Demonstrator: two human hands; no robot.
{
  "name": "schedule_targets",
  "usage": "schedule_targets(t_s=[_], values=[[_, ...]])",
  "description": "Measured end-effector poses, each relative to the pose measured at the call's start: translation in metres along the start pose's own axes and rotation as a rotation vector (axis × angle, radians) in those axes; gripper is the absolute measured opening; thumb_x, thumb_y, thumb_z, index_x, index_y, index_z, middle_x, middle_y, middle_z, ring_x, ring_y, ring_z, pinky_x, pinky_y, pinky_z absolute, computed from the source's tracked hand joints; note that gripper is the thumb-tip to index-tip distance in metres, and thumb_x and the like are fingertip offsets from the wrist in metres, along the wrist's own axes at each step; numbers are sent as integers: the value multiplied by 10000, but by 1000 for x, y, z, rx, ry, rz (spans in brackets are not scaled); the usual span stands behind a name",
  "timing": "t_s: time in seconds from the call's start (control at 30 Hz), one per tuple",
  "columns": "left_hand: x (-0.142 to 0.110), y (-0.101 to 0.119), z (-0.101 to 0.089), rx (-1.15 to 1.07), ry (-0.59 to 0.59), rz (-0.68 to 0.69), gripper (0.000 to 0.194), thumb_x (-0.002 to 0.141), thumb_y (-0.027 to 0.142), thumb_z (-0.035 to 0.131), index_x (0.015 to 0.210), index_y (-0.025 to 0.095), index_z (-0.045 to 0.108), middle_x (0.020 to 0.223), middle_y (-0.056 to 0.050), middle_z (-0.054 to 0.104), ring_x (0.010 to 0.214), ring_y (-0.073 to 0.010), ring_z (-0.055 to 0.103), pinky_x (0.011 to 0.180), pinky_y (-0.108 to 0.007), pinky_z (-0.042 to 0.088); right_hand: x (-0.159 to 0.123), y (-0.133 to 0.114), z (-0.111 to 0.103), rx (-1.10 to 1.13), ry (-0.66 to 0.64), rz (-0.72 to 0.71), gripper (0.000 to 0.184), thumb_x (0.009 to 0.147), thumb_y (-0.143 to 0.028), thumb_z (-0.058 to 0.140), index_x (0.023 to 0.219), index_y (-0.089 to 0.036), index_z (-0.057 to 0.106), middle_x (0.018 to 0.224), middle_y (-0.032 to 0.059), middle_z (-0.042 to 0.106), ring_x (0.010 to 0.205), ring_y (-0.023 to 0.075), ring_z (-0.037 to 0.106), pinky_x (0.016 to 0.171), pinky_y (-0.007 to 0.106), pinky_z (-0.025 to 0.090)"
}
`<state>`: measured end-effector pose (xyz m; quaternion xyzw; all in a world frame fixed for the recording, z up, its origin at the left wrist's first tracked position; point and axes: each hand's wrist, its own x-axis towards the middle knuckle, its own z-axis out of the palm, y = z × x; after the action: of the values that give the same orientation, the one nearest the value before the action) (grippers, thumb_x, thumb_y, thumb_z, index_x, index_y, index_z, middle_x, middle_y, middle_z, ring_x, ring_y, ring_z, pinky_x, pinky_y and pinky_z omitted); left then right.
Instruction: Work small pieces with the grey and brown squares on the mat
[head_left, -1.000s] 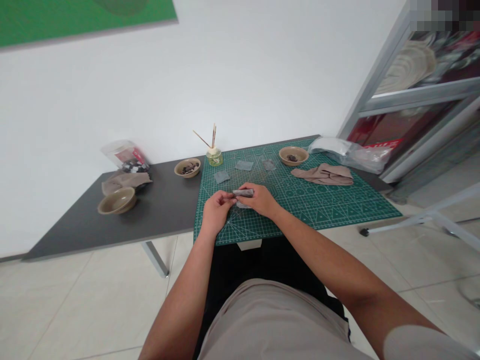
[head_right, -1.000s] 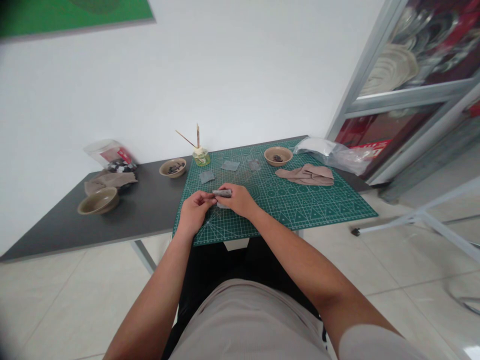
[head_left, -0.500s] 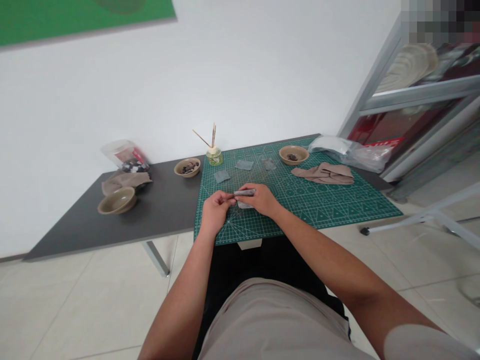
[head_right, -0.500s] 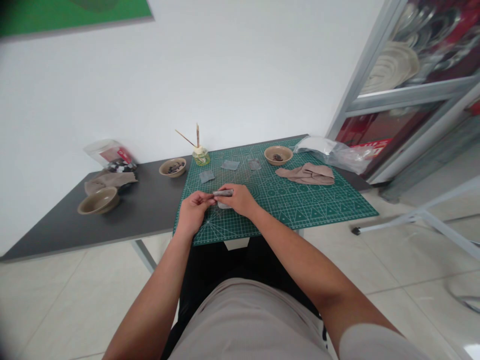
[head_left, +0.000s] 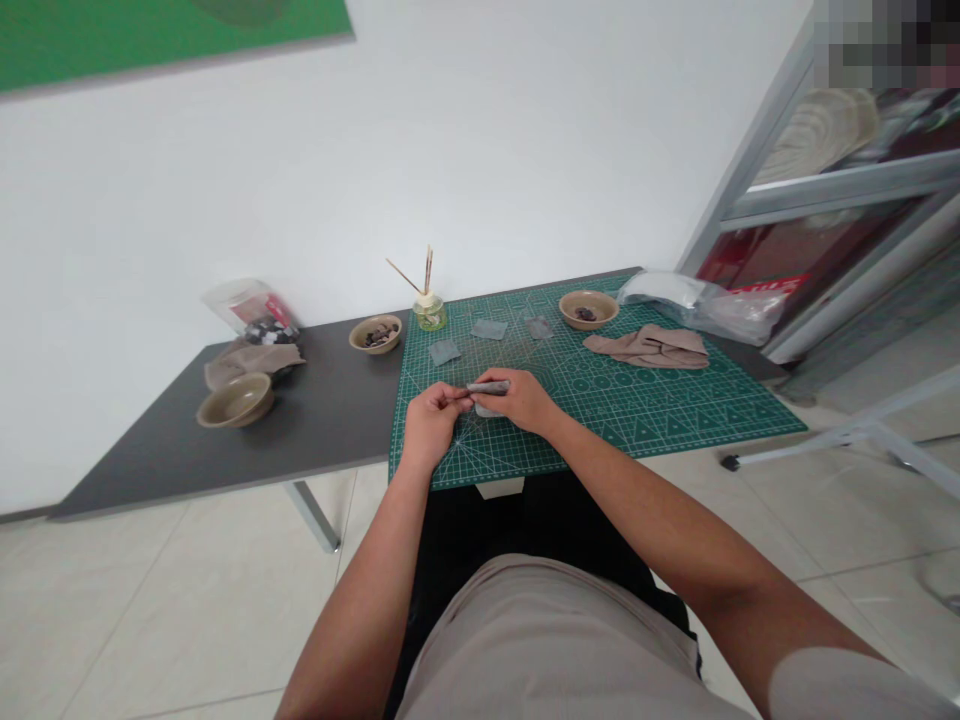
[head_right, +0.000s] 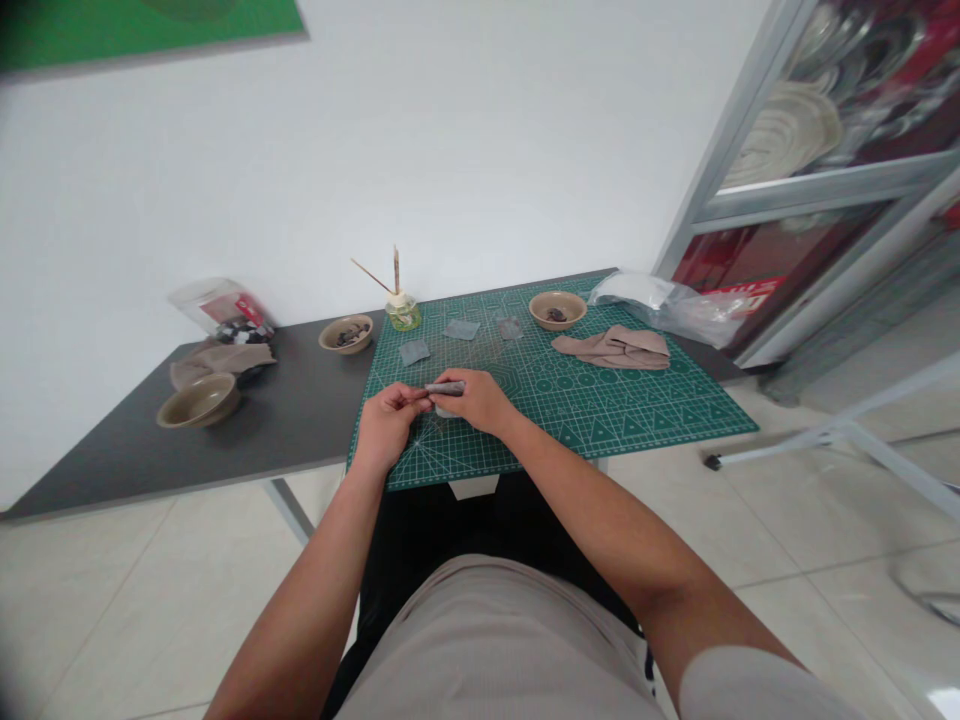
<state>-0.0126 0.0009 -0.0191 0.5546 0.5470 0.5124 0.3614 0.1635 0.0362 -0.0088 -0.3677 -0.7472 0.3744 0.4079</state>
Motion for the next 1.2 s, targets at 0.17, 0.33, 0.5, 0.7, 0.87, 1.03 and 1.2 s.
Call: schedule_targets(t_s=[0.17, 0.33, 0.5, 0.7, 0.87, 1.03, 1.2], values=[[-2, 4, 1, -12, 13, -2, 92, 693, 245, 705, 768, 192, 699, 720, -4, 699, 695, -150, 625, 721, -285, 483, 0, -1, 0, 1, 50, 31, 122, 765, -315, 723, 813, -203, 722, 701, -15, 670, 660, 141, 588, 620, 271, 423], [-1, 1, 0, -14, 3, 6, 99, 681, 248, 722, 760, 193, 698, 726, 0, 696, 694, -150, 616, 721, -287, 477, 0, -3, 0, -13, 11, 13, 118, 773, -306, 704, 828, -203, 717, 712, -18, 663, 670, 135, 579, 629, 266, 419], [-1, 1, 0, -17, 2, 16, 78, 689, 234, 716, 757, 197, 702, 745, -1, 699, 702, -146, 615, 725, -284, 470, 0, -3, 1, -26, 57, 37, 122, 755, -317, 723, 793, -202, 706, 680, -23, 646, 648, 132, 567, 620, 269, 410], [0, -2, 0, -24, -9, 23, 83, 680, 236, 727, 742, 196, 690, 753, 0, 699, 706, -146, 608, 728, -285, 466, -1, -3, 1, -27, 27, 14, 111, 765, -299, 714, 807, -197, 702, 707, -20, 654, 660, 128, 565, 633, 267, 405], [0, -3, 0, -16, 2, 26, 96, 675, 243, 728, 748, 194, 691, 720, 9, 687, 692, -145, 601, 729, -284, 465, -1, -4, 0, -28, 33, 20, 121, 760, -299, 721, 821, -195, 711, 727, -20, 669, 686, 133, 584, 648, 265, 412], [0, -3, 0, -16, -11, 26, 92, 676, 246, 720, 748, 195, 692, 727, 7, 689, 682, -143, 596, 719, -282, 466, 0, -1, 1, -14, 40, 29, 120, 749, -300, 732, 811, -199, 720, 722, -12, 685, 685, 147, 606, 640, 271, 430], [1, -6, 0, 12, -4, 45, 91, 693, 257, 714, 756, 197, 687, 714, 15, 673, 675, -139, 589, 715, -278, 468, 0, -2, 2, -30, 59, 4, 105, 751, -271, 725, 836, -208, 722, 769, -10, 702, 726, 152, 625, 678, 275, 448]])
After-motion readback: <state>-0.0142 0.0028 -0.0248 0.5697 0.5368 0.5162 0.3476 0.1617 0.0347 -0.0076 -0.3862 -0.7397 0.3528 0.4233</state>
